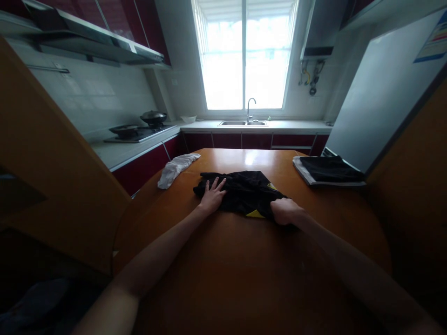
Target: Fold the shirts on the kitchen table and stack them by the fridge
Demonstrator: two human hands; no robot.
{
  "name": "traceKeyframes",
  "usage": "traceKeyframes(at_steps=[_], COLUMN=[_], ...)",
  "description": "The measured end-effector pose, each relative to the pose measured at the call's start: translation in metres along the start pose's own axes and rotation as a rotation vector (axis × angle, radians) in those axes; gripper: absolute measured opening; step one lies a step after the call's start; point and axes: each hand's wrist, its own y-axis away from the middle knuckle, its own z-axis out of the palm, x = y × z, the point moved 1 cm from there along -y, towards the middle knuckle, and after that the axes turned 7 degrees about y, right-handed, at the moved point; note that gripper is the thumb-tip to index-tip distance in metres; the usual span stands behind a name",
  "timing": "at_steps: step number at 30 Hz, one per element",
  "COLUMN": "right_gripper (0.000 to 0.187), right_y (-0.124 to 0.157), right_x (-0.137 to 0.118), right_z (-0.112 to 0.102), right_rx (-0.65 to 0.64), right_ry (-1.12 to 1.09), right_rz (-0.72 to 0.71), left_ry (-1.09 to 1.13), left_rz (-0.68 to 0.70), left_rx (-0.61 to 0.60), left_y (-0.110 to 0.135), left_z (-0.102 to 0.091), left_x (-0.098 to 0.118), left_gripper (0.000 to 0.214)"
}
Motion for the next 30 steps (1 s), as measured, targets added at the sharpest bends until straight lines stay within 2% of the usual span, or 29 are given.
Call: traceKeyframes(at_steps=[3,4,5,6,7,9,11,13,15,19,20,24,27,30], right_gripper=[0.020,0.023,0.027,0.030,0.032,0.030,0.026,0.022,0.026,0.056,0.059,0.037,0.027,0.029], right_y=[0.008,0.006,0.002,-0.006,-0.016,-0.039,-0.061,-0.077,-0.086,-0.088,-0.088,-0.083,-0.075,-0.061], right_x=[0.001,0.003,0.006,0.011,0.016,0.030,0.044,0.053,0.055,0.047,0.044,0.036,0.039,0.052], right_z=[-0.008,-0.009,-0.009,-0.008,-0.006,0.002,0.015,0.029,0.041,0.050,0.050,0.044,0.035,0.025], right_rx=[-0.317,-0.382,-0.387,-0.324,-0.192,0.227,0.584,0.734,0.744,0.681,0.668,0.636,0.631,0.613], right_ry=[-0.160,-0.254,-0.364,-0.485,-0.596,-0.696,-0.643,-0.555,-0.501,-0.410,-0.384,-0.316,-0.246,-0.165], right_rz=[-0.204,-0.278,-0.351,-0.409,-0.438,-0.360,-0.227,-0.183,-0.191,-0.202,-0.205,-0.170,0.014,0.253], left_ry=[0.076,0.134,0.205,0.287,0.373,0.526,0.613,0.642,0.655,0.638,0.613,0.527,0.503,0.468], left_rz=[0.029,0.055,0.091,0.133,0.180,0.262,0.320,0.360,0.385,0.462,0.493,0.568,0.562,0.491], left_rx=[0.098,0.139,0.175,0.197,0.195,0.125,0.016,-0.063,-0.102,-0.165,-0.185,-0.234,-0.213,-0.147], left_y=[-0.002,-0.001,-0.001,0.001,0.003,0.011,0.020,0.029,0.035,0.039,0.040,0.039,0.034,0.025], left_z=[-0.007,-0.009,-0.011,-0.012,-0.012,-0.010,-0.008,-0.005,-0.003,-0.005,-0.007,-0.011,-0.010,-0.007], left_x=[0.010,0.018,0.029,0.041,0.054,0.082,0.107,0.124,0.133,0.137,0.138,0.137,0.127,0.106], left_gripper=[0.050,0.048,0.045,0.041,0.036,0.027,0.036,0.046,0.048,0.051,0.049,0.042,0.040,0.038])
